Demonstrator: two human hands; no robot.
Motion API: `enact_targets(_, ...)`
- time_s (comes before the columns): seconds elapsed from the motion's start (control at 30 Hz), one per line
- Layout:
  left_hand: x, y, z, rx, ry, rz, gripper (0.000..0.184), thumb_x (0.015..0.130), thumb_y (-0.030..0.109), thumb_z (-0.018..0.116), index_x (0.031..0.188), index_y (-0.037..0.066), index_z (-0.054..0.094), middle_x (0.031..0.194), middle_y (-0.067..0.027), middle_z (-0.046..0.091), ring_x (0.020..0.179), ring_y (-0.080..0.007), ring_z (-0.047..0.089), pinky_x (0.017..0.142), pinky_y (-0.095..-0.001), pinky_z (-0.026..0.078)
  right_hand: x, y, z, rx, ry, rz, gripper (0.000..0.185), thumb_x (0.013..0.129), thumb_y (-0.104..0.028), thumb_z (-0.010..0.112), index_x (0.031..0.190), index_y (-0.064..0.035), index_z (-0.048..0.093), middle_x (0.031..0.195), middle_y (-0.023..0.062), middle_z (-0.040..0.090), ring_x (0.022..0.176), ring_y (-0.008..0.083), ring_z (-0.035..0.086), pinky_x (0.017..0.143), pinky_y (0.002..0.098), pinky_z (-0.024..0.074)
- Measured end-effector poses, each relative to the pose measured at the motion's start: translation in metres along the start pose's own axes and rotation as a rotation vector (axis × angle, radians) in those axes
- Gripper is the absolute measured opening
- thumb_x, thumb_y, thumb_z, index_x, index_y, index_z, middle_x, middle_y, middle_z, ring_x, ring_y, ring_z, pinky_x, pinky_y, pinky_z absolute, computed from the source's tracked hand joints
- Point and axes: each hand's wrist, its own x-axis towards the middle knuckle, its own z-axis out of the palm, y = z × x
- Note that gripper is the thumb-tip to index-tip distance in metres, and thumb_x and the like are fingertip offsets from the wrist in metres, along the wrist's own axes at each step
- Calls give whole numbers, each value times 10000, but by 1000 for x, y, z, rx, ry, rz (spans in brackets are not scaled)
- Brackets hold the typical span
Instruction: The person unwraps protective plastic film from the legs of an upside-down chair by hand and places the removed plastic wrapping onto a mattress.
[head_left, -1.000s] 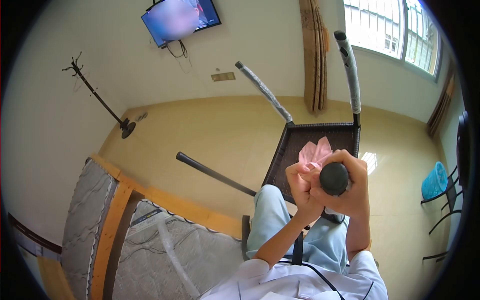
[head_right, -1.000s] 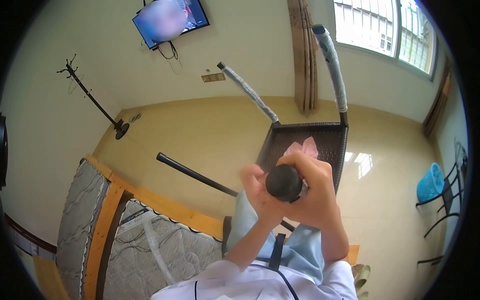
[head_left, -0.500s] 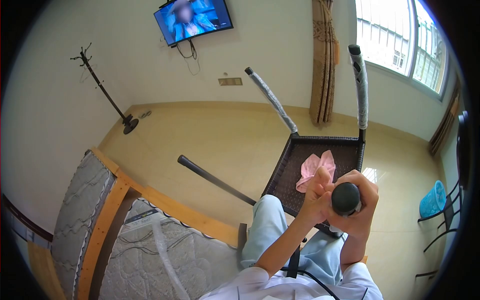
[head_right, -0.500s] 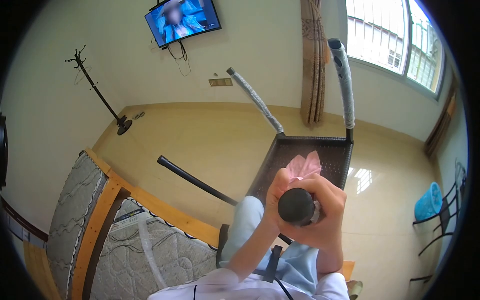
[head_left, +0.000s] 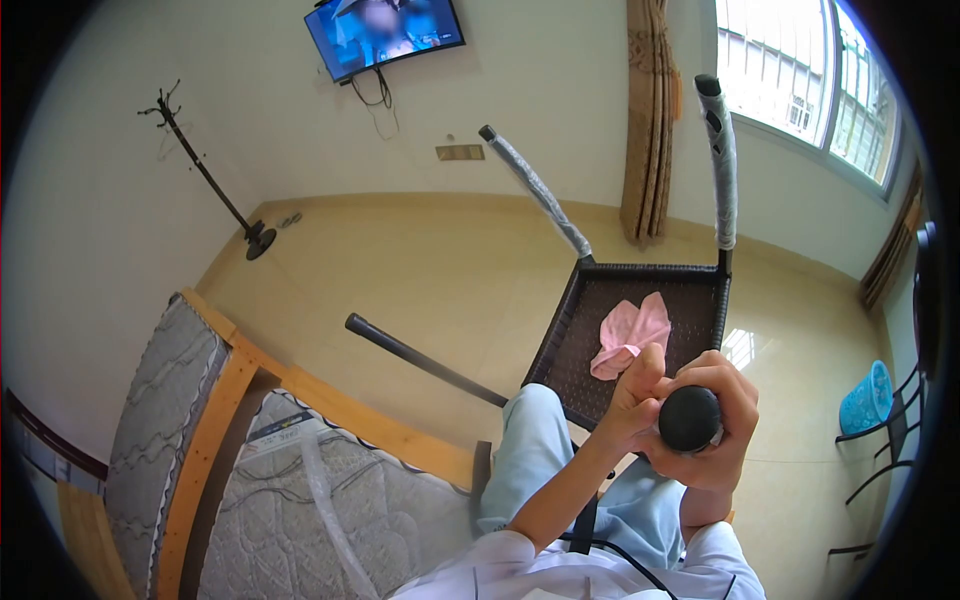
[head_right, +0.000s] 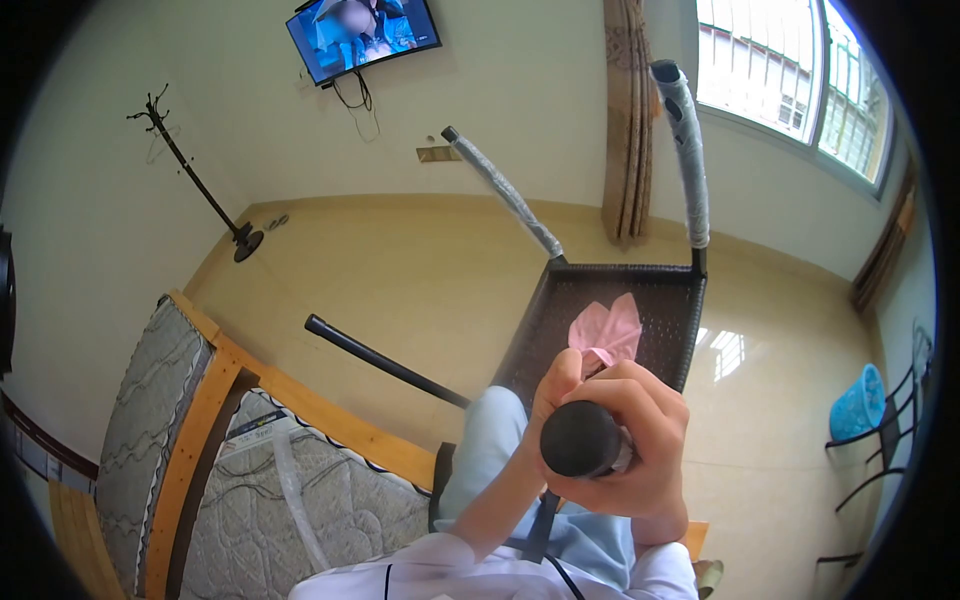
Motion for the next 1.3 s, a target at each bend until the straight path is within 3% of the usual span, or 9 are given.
enact_targets(0.17,5,12,2,151,-10,6,364,686,199,629,781,125,286,638,19,403,554,-18,391,464,-144,318,-2,4,4,-43,58,23,319,400,-88,662,679,-32,519,593,56,480,508,156,473,475,225,360)
enact_targets(0.43,20,58,9,462,-171,-215,403,645,140,657,849,113,311,712,31,330,598,-26,371,515,-139,292,0,5,13,-53,116,53,300,473,-98,636,726,-15,496,629,52,472,548,134,453,497,215,352)
enact_targets(0.6,11,49,13,520,-108,-74,413,636,107,648,869,120,308,750,20,372,681,-32,385,625,-157,324,-5,-1,18,-33,164,101,324,518,-98,599,811,-9,493,697,57,484,619,145,467,570,229,370)
enact_targets(0.77,7,50,17,516,-90,-65,386,652,81,619,874,121,307,724,22,386,673,-32,375,615,-172,319,-19,5,18,-69,177,82,384,541,-90,586,897,0,476,776,78,503,694,157,487,633,252,385)
enact_targets(0.97,5,53,18,520,-45,-113,382,655,95,621,876,127,311,669,46,352,644,-24,363,592,-164,303,-46,21,16,72,122,327,551,506,-191,667,973,-5,443,816,67,502,754,155,487,670,268,389)
enact_targets(1.07,5,51,14,563,-41,-96,381,657,107,623,876,126,312,649,54,337,629,-25,362,589,-165,303,-59,38,18,252,157,306,637,461,-235,704,991,-9,433,838,63,499,752,163,494,673,270,392)
enact_targets(1.17,3,49,9,563,-62,-97,381,659,119,627,875,125,313,638,56,329,602,-24,348,572,-169,300,-78,53,4,263,-38,439,615,476,-214,726,976,-14,430,824,31,482,749,118,477,655,234,388)
enact_targets(1.27,4,49,12,568,-55,-73,384,660,130,630,875,125,312,628,59,312,576,-20,316,541,-166,279,-99,71,0,255,-213,592,460,478,-137,699,870,-6,499,718,12,521,648,96,485,597,232,396)
enact_targets(1.3,5,49,11,563,-63,-73,381,662,128,627,874,125,311,622,59,308,575,-21,311,532,-167,270,-101,71,2,244,-139,624,411,493,-123,690,842,-8,506,697,5,519,634,87,480,585,227,393)
